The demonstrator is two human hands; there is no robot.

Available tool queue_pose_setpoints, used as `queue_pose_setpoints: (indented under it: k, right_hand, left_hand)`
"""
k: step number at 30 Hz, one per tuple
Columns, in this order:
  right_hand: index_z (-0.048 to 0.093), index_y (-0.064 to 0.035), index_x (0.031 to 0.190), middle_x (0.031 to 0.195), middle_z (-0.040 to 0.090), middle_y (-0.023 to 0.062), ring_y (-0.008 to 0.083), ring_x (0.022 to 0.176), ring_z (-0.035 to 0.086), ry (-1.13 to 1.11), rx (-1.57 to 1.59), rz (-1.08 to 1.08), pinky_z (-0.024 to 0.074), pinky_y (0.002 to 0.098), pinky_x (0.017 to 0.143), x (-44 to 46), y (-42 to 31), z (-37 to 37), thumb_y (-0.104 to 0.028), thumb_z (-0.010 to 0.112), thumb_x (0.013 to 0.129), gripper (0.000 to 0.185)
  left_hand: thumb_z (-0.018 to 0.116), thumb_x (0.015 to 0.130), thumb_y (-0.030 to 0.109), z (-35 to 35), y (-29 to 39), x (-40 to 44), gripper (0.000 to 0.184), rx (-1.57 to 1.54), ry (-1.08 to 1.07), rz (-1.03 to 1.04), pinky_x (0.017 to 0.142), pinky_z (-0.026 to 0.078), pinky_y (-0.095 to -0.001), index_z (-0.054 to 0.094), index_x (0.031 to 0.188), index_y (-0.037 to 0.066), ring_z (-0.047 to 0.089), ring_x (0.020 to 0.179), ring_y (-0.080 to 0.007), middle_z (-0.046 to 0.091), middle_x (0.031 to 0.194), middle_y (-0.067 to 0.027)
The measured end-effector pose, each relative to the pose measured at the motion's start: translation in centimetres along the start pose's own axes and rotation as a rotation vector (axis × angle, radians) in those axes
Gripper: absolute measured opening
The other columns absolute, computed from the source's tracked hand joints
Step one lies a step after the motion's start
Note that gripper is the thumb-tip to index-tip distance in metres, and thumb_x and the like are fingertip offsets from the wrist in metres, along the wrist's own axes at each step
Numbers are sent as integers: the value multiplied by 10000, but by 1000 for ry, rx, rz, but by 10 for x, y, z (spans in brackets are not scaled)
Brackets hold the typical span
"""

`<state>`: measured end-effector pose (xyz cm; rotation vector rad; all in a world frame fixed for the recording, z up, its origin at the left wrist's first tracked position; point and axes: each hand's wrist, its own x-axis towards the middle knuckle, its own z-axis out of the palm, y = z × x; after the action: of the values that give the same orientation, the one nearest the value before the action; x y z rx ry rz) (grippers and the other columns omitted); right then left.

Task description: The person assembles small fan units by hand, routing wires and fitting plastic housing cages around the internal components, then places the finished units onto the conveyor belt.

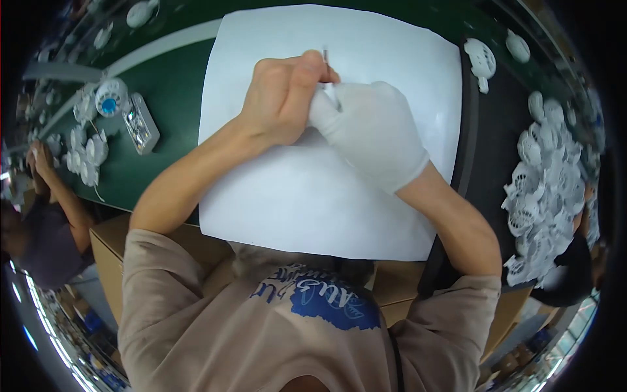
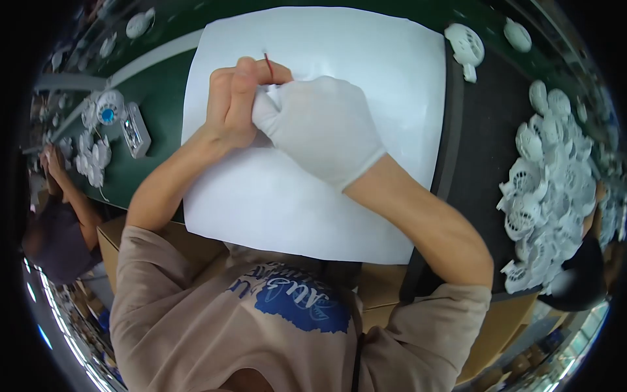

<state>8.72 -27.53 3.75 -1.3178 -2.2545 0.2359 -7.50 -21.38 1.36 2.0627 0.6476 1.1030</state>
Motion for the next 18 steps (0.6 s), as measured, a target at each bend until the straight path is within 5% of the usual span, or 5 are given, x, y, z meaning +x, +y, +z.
queue_pose_setpoints:
  k: [5, 7, 9, 13, 18]
  right_hand:
    - [679, -28, 818, 750, 658, 195, 360, 689, 638, -55, 65, 214, 508, 437, 668, 16, 17, 4, -352, 499, 960, 397]
    - [682, -31, 818, 759, 661, 194, 368, 707, 640, -78, 157, 345, 513, 445, 700, 20, 23, 2, -373, 480, 961, 423]
    - [684, -35, 820, 774, 664, 195, 377, 739, 641, -135, 164, 312, 508, 445, 742, 20, 28, 0, -395, 460, 959, 446]
    - [685, -42, 818, 777, 665, 191, 373, 756, 641, -174, 174, 291, 506, 434, 759, 21, 34, 0, -386, 464, 951, 430]
    - [681, -46, 836, 784, 661, 199, 378, 771, 634, -173, 234, 245, 501, 424, 763, 23, 39, -3, -357, 483, 943, 383]
  left_hand:
    - [407, 1023, 316, -16, -4, 27, 440, 175, -92, -11, 687, 522, -374, 659, 899, -23, 662, 721, -346, 689, 793, -178]
    - [465, 1002, 338, -29, -8, 52, 406, 620, 62, -177, 739, 537, -407, 648, 1059, -20, 677, 778, -372, 704, 886, -190]
    - [513, 977, 371, -50, -43, 71, 450, 966, 369, 169, 821, 536, -418, 609, 1204, -5, 673, 887, -393, 698, 1006, -217]
    - [546, 961, 369, -72, -63, 121, 463, 950, 324, 189, 894, 517, -420, 610, 1227, -5, 654, 978, -396, 676, 1089, -227]
    - [697, 882, 307, -62, -119, 174, 517, 1021, -57, -471, 870, 528, -353, 562, 1282, 10, 674, 993, -327, 658, 1144, -223]
